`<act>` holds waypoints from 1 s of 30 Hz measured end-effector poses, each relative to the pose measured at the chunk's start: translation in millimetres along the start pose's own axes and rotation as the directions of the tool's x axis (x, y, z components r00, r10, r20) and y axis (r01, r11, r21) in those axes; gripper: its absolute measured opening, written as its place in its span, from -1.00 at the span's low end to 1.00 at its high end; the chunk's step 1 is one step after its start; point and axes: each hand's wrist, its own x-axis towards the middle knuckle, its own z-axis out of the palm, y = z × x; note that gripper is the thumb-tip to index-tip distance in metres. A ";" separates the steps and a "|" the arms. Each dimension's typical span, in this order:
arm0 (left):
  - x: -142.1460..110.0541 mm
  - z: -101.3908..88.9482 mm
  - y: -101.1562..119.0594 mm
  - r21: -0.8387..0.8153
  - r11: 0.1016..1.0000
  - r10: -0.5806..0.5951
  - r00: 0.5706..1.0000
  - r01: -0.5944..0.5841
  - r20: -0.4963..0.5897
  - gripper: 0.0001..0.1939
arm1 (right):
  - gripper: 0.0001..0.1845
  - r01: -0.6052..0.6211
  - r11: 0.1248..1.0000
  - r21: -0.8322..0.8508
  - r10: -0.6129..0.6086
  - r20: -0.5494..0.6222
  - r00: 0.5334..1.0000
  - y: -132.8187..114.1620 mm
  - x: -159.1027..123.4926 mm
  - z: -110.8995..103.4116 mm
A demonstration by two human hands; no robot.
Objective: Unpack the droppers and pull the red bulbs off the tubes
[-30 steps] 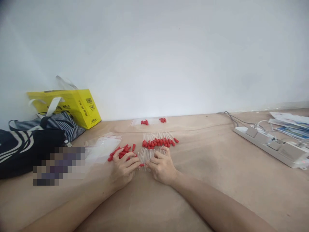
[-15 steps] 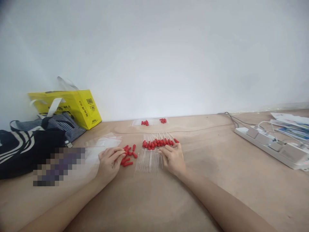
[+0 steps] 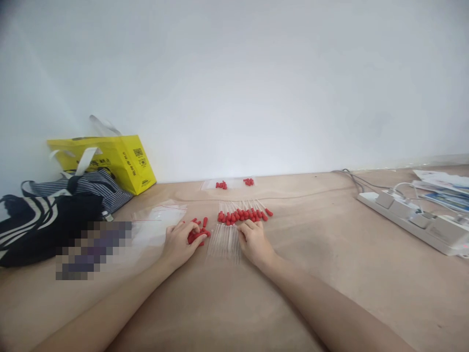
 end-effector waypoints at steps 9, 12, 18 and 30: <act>1.4 0.9 4.2 0.013 0.999 -0.037 0.997 0.038 -0.067 -0.79 | -0.85 0.045 0.998 0.043 -0.050 0.112 0.992 -13.4 -2.6 4.2; 4.8 -1.4 4.9 0.011 0.999 -0.040 0.997 0.041 -0.062 -0.79 | -0.88 0.033 0.998 0.058 -0.043 0.185 0.982 -17.7 -2.9 -0.2; 39.0 0.6 19.5 0.095 0.990 -0.109 0.994 0.106 0.030 -0.71 | -0.78 0.031 0.997 0.069 -0.047 0.244 0.969 -17.5 -1.8 -10.4; 92.5 35.5 36.4 0.236 0.945 -0.282 0.932 0.228 0.228 -0.70 | -0.08 0.139 0.989 0.051 -0.148 0.432 0.890 -2.7 1.5 -34.9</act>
